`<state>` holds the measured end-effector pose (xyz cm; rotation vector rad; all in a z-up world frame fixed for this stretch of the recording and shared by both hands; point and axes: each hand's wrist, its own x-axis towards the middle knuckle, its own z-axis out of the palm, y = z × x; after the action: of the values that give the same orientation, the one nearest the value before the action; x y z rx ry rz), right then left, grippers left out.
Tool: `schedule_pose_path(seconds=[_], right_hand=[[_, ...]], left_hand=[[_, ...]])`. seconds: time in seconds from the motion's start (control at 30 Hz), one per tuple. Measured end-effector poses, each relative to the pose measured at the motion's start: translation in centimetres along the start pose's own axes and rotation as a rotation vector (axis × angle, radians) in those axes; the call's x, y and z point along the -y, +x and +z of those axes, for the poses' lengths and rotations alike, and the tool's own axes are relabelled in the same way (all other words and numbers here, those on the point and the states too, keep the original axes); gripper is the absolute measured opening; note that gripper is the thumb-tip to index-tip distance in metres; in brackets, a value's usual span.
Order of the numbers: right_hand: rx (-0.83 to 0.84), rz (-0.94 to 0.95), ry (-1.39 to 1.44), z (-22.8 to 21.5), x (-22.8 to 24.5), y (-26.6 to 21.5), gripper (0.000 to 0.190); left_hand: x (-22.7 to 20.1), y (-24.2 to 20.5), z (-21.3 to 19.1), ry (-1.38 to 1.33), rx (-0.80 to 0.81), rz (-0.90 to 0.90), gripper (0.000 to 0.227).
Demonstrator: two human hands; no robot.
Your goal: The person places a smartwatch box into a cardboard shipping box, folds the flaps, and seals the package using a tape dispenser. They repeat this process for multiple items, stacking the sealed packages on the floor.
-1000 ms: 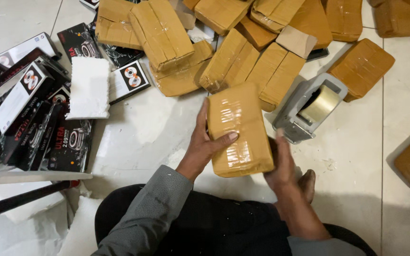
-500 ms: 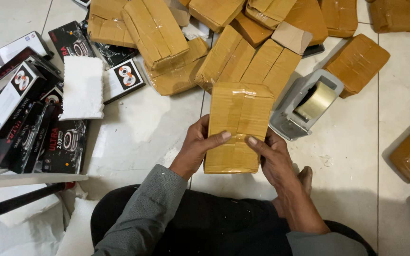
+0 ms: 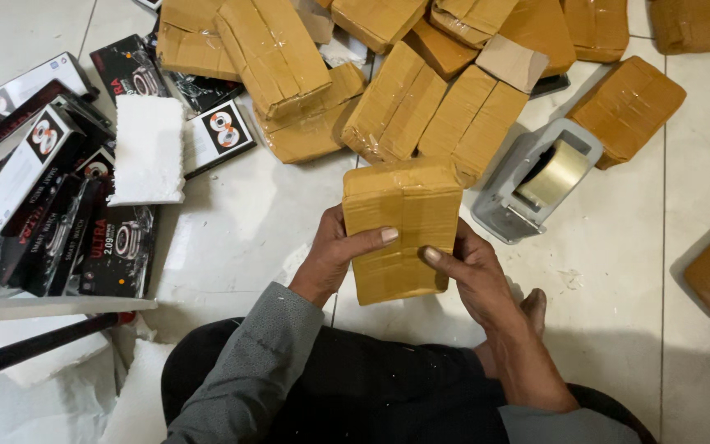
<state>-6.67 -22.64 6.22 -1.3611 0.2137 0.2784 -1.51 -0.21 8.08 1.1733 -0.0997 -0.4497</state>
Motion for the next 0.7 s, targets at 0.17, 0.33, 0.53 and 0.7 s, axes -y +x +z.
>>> schedule_pose_path(seconds=[0.17,0.33,0.53,0.7], right_hand=[[0.018,0.012,0.059,-0.3,0.0,0.0,0.058],[-0.038,0.063,-0.047,-0.4,0.4,0.3,0.059],[-0.017,-0.039,-0.089,0.0,0.1,0.8,0.055],[-0.144,-0.058,-0.220,0.2,-0.4,0.8,0.047]], left_hand=[[0.1,-0.1,0.1,-0.001,0.012,0.029,0.061],[-1.1,-0.2,0.2,0.068,-0.041,0.158,0.054],[-2.3,-0.7,0.9,0.121,-0.035,0.207,0.050],[-2.3,-1.8,1.7,0.352,0.119,0.338,0.049]])
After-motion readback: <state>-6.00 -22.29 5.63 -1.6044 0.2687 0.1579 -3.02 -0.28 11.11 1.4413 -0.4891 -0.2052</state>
